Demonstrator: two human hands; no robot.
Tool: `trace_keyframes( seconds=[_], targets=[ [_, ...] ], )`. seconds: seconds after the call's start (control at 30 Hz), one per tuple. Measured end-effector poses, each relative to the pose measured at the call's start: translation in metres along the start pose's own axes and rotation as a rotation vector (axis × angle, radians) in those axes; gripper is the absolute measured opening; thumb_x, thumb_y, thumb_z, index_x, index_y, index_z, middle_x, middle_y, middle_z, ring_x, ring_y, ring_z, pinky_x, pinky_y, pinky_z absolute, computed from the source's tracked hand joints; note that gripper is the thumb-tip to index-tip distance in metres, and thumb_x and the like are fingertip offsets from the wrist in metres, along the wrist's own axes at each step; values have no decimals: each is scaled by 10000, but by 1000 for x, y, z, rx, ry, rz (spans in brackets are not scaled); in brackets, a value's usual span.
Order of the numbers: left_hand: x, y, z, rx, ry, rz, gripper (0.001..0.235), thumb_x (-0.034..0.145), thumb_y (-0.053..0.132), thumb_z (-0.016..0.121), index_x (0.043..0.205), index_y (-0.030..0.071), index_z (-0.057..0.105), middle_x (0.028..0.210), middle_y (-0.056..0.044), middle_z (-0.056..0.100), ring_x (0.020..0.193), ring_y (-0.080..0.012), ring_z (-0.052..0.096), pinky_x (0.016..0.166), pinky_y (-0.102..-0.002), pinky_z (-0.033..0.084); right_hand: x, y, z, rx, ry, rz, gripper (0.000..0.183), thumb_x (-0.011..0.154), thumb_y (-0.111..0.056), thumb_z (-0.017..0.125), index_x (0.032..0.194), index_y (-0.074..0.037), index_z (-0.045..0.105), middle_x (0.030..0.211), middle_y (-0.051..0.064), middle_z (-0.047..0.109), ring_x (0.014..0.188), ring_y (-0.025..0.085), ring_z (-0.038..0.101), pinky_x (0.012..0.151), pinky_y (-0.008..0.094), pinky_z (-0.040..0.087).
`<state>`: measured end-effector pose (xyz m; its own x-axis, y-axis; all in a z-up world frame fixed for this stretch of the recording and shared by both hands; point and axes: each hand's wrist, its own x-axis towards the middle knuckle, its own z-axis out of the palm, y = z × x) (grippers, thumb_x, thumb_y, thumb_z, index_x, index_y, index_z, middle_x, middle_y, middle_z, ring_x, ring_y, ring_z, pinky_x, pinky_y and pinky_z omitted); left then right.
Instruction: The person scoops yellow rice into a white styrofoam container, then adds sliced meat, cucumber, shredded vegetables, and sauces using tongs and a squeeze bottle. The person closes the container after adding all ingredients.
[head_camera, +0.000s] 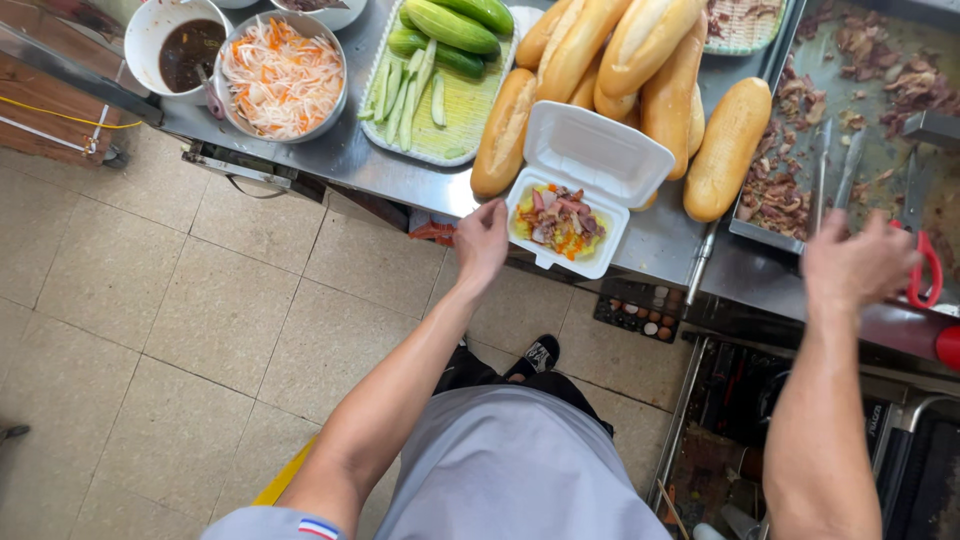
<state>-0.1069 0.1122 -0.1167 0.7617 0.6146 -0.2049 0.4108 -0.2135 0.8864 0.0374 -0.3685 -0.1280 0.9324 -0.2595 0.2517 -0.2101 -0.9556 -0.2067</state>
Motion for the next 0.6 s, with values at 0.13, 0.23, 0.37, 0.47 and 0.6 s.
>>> trace_keyframes(
  seconds=[0.13,0.23,0.37,0.47,0.6],
  targets=[
    [52,8,-44,142,202,176,342,953,297,662,1000,-13,800,915,-205,776,860,-337,770,842,-427,583,25,46,-20,-18,68,74,383,1021,-235,620,1277,46,673,1147,283,703,1003,475,659,836,591,485],
    [123,27,-54,246,256,242,301,937,261,690,1036,-18,746,823,-215,760,807,-377,753,816,-481,570,35,61,-24,-126,-62,83,383,974,-273,677,1185,46,697,1020,298,712,888,472,675,755,567,507],
    [165,31,-43,396,285,91,268,848,220,806,827,-25,700,890,-242,723,847,-423,720,789,-512,592,35,68,-20,-204,-37,148,341,947,-383,755,1136,-100,772,1173,256,694,1092,463,635,917,595,468],
    [170,30,-34,398,304,51,213,794,158,830,814,-13,703,933,-231,719,855,-433,711,762,-524,593,41,69,-20,-250,54,20,457,825,-359,784,1165,-58,739,1086,314,668,1065,524,583,820,700,458],
    [170,34,-27,486,298,59,116,746,44,810,837,21,742,997,-214,717,860,-413,710,731,-513,595,37,69,-28,-96,-274,150,426,915,-371,755,1300,-190,736,1205,221,703,1172,466,581,972,637,414]
  ],
)
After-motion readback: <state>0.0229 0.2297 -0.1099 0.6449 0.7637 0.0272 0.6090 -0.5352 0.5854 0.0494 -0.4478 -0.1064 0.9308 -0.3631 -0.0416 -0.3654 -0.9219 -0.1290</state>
